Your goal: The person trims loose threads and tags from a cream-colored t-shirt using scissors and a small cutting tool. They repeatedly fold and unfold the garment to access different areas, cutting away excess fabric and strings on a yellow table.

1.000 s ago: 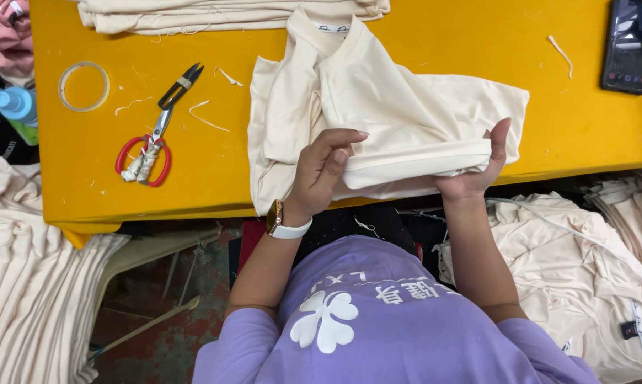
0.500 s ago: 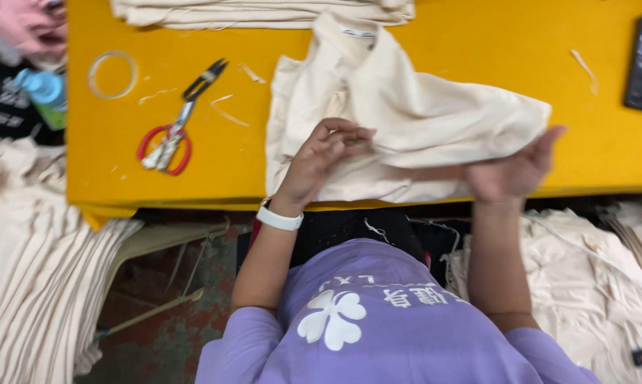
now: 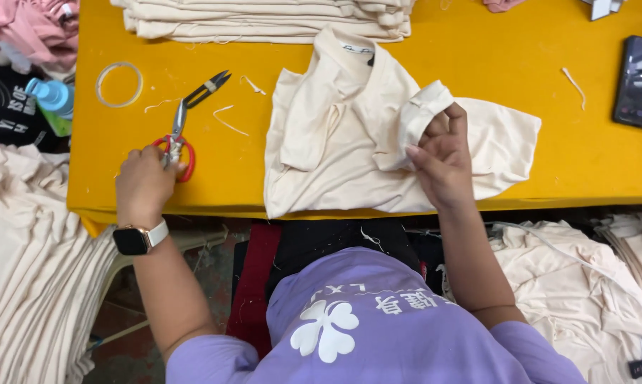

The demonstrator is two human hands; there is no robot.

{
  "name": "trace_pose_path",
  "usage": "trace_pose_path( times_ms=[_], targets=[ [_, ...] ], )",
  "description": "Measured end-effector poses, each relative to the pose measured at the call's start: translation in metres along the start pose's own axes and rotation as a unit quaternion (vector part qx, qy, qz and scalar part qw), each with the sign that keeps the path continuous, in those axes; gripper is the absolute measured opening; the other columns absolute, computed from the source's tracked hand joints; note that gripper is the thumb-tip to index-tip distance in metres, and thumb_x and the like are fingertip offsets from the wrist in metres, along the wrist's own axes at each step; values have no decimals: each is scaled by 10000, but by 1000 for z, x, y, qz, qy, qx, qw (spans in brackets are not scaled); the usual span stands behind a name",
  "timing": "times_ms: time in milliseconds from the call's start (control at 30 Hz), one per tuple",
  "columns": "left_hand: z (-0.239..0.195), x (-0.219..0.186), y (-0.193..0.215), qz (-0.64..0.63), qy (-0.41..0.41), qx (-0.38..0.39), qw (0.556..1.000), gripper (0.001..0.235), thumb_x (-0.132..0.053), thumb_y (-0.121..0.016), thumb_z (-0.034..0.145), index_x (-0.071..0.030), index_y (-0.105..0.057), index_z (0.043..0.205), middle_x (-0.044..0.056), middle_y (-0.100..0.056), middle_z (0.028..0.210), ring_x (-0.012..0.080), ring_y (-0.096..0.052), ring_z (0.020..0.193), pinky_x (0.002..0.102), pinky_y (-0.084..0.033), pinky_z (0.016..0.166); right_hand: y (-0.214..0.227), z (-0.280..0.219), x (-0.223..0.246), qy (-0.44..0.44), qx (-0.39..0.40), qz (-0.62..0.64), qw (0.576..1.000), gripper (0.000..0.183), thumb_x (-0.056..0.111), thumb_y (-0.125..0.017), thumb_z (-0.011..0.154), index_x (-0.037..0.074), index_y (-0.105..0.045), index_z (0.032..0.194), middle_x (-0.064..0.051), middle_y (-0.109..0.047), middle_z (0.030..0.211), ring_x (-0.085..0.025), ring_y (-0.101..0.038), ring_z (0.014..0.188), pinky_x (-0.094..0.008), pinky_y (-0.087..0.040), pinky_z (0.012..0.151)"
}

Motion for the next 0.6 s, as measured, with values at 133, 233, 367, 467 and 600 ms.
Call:
trace_pose_path(
  times_ms=[133,233,367,467,600],
  targets=[
    [-1,4,-8,103,-6,-39,994,406,-243,-769,865,37,-652,1135,258,-658,1030,485,-697,939,565,-553,779,-24,-7,21,73,-55,-95,991,618,-164,-603,925,173,-283,1331,-144,-566,1306,-232,-629,1163,-323,-551,973],
    [-32,-11,20,170,10,-49,984,372,-268,-697,840,-3,-686,1101,232,-729,954,458,-727,918,542,-533,773,-35,-11,36,89,-83,-180,976,445,-129,-597,941,91,-407,1278,-129,-540,1347,-164,-609,1031,-256,-561,884],
    [-87,-22,52,133,-16,-180,975,431,-221,-745,878,-16,-733,1256,208,-753,978,424,-706,927,511,-521,819,-26,-19,36,80,-103,-213,968,429,-117,-605,926,-47,-602,1349,-131,-538,1385,-122,-564,1009,-257,-559,903],
    [-111,-78,71,-81,-126,-290,945,542,-127,-927,827,78,-704,1276,292,-666,984,506,-623,949,566,-480,838,-20,-21,33,77,-118,-136,981,423,-135,-631,905,-83,-612,1324,-171,-586,1354,-179,-620,1100,-310,-572,948],
    [-115,-164,13,-279,-228,-195,912,359,-49,-796,851,1,-673,1185,220,-665,967,459,-628,947,520,-486,884,-14,-23,27,103,-116,-95,983,514,-202,-635,859,-90,-577,1357,-186,-597,1343,-210,-636,1110,-338,-577,999]
  ],
)
Point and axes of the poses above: each hand's wrist, its own z-axis towards the middle knuckle, its own y-axis out of the back of the hand, x = y × z, the point moved 5 cm from there along z, towards the middle knuckle
